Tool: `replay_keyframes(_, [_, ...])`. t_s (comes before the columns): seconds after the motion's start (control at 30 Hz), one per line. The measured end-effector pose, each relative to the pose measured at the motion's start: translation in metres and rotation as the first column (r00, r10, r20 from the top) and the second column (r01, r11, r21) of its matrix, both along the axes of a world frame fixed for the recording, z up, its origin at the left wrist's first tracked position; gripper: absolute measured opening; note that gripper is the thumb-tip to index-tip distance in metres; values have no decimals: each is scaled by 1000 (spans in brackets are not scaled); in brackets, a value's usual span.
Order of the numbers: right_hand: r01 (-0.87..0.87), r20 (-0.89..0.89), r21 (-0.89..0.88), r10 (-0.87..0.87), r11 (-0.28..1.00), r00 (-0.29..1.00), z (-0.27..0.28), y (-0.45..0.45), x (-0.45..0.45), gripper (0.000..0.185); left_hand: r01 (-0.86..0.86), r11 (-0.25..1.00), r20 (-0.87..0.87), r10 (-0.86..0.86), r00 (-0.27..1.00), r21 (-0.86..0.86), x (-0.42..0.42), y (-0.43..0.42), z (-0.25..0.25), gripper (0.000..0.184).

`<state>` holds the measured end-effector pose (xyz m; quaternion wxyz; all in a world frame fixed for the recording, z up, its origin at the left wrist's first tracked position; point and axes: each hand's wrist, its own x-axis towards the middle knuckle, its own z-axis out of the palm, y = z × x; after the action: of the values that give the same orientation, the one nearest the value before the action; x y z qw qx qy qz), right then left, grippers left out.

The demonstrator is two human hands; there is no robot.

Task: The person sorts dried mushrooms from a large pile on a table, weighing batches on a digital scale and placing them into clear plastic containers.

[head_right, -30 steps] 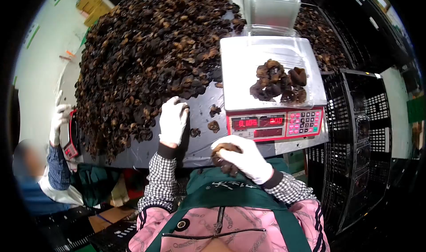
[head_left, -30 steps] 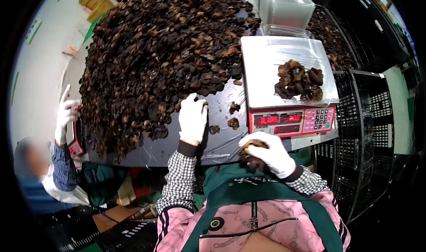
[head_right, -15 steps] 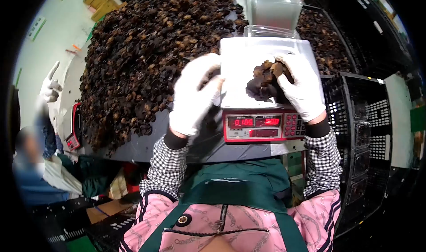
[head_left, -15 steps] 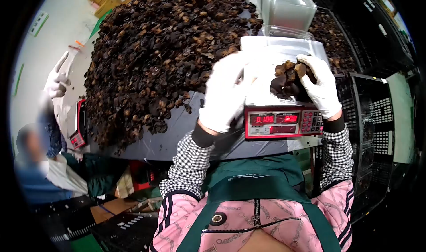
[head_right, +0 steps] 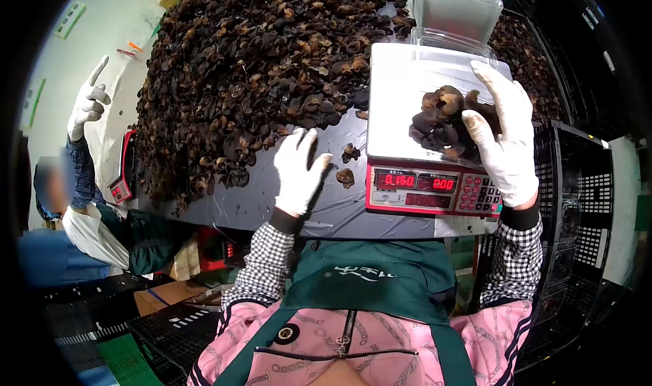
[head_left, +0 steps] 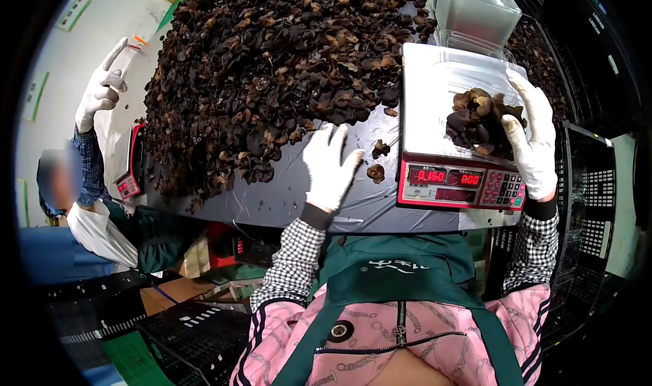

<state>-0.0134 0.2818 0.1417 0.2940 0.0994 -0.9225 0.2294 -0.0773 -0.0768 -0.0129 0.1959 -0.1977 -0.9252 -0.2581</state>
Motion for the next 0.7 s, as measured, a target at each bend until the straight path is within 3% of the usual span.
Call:
replay_keyframes(0.1, [-25, -31, -118, 21, 993, 999, 0, -12, 12, 46, 138, 990, 63, -140, 988, 36, 13, 37, 11, 60])
replay_keyframes(0.17, [-57, -45, -119, 52, 991, 998, 0, -21, 18, 43, 272, 961, 197, -278, 940, 55, 14, 49, 15, 60])
replay_keyframes(0.27, [-68, -23, -172, 65, 983, 998, -6, -36, 30, 39, 233, 969, 58, -228, 972, -79, 15, 51, -2, 56])
replay_keyframes(0.37, [-41, -6, -172, 40, 984, 999, -12, -45, 38, 39, 246, 967, 54, -243, 968, -58, 11, 41, 2, 57])
replay_keyframes(0.5, [-65, -24, -224, 62, 972, 998, -20, -49, 46, 37, 117, 992, -1, -118, 993, -43, 0, 31, 6, 57])
replay_keyframes(0.53, [-69, -13, -248, 68, 966, 998, -17, -53, 49, 36, 191, 981, -24, -192, 981, -17, 0, 32, 10, 59])
replay_keyframes(0.57, [-86, -6, -299, 88, 950, 996, -18, -56, 50, 35, 351, 932, 201, -361, 911, 87, -4, 31, 14, 60])
replay_keyframes(0.67, [-111, -3, -442, 123, 890, 992, -25, -66, 53, 33, 588, 792, 101, -606, 789, 163, -2, 42, -3, 61])
replay_keyframes(0.7, [-72, -15, -301, 71, 951, 997, -21, -68, 54, 32, 583, 806, 85, -591, 802, 102, 1, 37, -4, 61])
